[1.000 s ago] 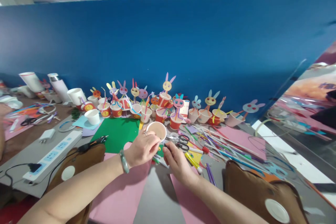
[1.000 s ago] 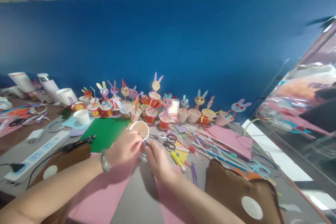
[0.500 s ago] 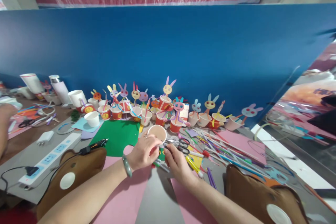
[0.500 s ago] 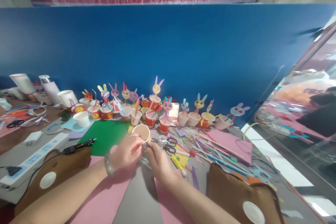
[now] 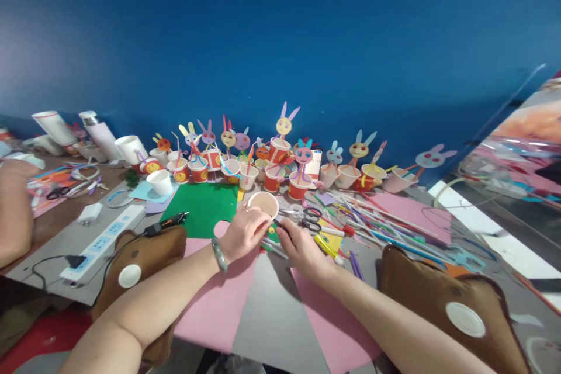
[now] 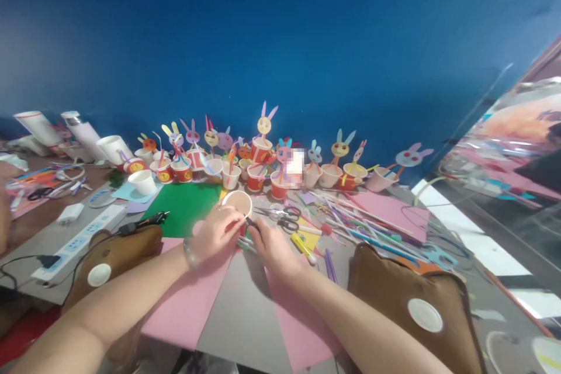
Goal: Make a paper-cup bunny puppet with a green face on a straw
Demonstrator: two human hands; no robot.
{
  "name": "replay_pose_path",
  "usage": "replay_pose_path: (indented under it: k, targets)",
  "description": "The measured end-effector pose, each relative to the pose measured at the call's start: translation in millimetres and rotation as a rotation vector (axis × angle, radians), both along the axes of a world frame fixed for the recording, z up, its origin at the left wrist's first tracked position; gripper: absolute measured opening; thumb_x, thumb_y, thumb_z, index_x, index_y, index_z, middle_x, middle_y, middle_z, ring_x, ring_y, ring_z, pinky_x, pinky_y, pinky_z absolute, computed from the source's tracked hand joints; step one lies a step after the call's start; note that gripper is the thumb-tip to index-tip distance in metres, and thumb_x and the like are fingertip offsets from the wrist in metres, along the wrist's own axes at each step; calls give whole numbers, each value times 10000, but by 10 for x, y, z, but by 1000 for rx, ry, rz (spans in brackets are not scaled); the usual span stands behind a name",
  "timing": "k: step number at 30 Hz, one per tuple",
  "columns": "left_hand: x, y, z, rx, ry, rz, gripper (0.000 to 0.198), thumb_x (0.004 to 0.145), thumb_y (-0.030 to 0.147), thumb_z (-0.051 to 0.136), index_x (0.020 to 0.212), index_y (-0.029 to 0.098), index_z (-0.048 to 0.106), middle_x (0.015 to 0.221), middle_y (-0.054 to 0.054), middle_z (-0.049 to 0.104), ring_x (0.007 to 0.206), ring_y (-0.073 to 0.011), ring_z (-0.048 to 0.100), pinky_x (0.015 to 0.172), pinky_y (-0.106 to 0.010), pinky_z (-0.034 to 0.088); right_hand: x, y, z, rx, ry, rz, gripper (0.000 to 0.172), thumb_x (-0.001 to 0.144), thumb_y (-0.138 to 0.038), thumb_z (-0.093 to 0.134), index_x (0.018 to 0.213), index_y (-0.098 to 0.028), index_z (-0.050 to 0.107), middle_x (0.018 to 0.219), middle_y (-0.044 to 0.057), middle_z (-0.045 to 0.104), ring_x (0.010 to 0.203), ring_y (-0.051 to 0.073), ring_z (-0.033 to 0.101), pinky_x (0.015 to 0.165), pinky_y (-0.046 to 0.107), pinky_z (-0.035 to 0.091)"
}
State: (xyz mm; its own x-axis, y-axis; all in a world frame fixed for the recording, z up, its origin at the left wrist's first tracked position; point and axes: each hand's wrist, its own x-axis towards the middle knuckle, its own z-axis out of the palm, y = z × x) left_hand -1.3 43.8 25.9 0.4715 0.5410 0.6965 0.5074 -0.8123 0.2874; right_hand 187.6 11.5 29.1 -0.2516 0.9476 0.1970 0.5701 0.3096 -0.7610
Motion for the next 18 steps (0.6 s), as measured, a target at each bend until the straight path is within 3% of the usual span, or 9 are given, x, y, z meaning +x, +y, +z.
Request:
replay_pose_path:
  k: [2, 4, 6, 8, 10, 12, 16, 18]
  targets:
    - [0, -6, 2, 23, -44, -3, 119, 991, 220, 504, 968, 193, 617, 992, -62, 665, 1018, -193, 632, 982, -392, 481, -12, -15, 11, -9, 87, 10, 307, 993, -415, 395, 739, -243, 396, 590, -43, 434, 549, 137, 399, 556, 283, 326]
    - [0, -23, 10, 49, -96, 45, 120, 975, 236, 540, 1058, 205, 620, 1260, -112, 600, 1260, -243, 549, 1077, -446, 444, -25, -44, 44, -18, 180, 25, 332, 1005, -448, 376, 743, -244, 385, 597, -40, 453, 553, 134, 418, 560, 278, 352]
    - [3, -49, 23, 75, -180, 100, 308, 944, 291, 605, 1239, 216, 558, 1505, -159, 401, 1445, -306, 376, 1146, -500, 385, -35, -82, 89, -29, 242, 47, 359, 1015, -492, 356, 757, -244, 384, 612, -39, 466, 553, 128, 419, 559, 274, 361]
    - [8, -70, 39, 67, -298, 109, 653, 888, 385, 687, 1440, 219, 380, 1592, -203, 247, 1507, -349, 265, 1172, -520, 354, -43, -121, 127, -36, 285, 65, 388, 1015, -538, 348, 767, -243, 386, 622, -39, 465, 551, 122, 404, 551, 270, 357]
    - [16, -79, 56, -44, -396, 75, 924, 824, 472, 746, 1535, 229, 210, 1594, -223, 244, 1496, -353, 295, 1170, -494, 367, -49, -151, 142, -42, 314, 84, 412, 1012, -572, 346, 770, -242, 391, 624, -41, 456, 548, 118, 387, 541, 267, 349]
    - [24, -70, 71, -227, -454, 18, 1009, 777, 512, 778, 1547, 238, 186, 1566, -217, 316, 1437, -334, 401, 1150, -460, 396, -55, -169, 133, -55, 325, 106, 427, 1012, -587, 347, 771, -239, 402, 623, -41, 453, 545, 115, 378, 536, 266, 340]
    - [48, -26, 78, -476, -565, -115, 838, 727, 515, 817, 1397, 199, 425, 1375, -174, 549, 1245, -296, 577, 1068, -442, 457, -58, -167, 98, -100, 334, 139, 442, 1015, -592, 343, 771, -231, 418, 626, -38, 473, 545, 108, 390, 532, 263, 336]
    - [62, -8, 78, -547, -610, -112, 702, 718, 452, 836, 1279, 193, 505, 1261, -136, 619, 1176, -270, 608, 1037, -422, 472, -57, -156, 92, -121, 343, 140, 443, 1018, -590, 338, 772, -230, 415, 627, -40, 474, 543, 105, 389, 530, 260, 336]
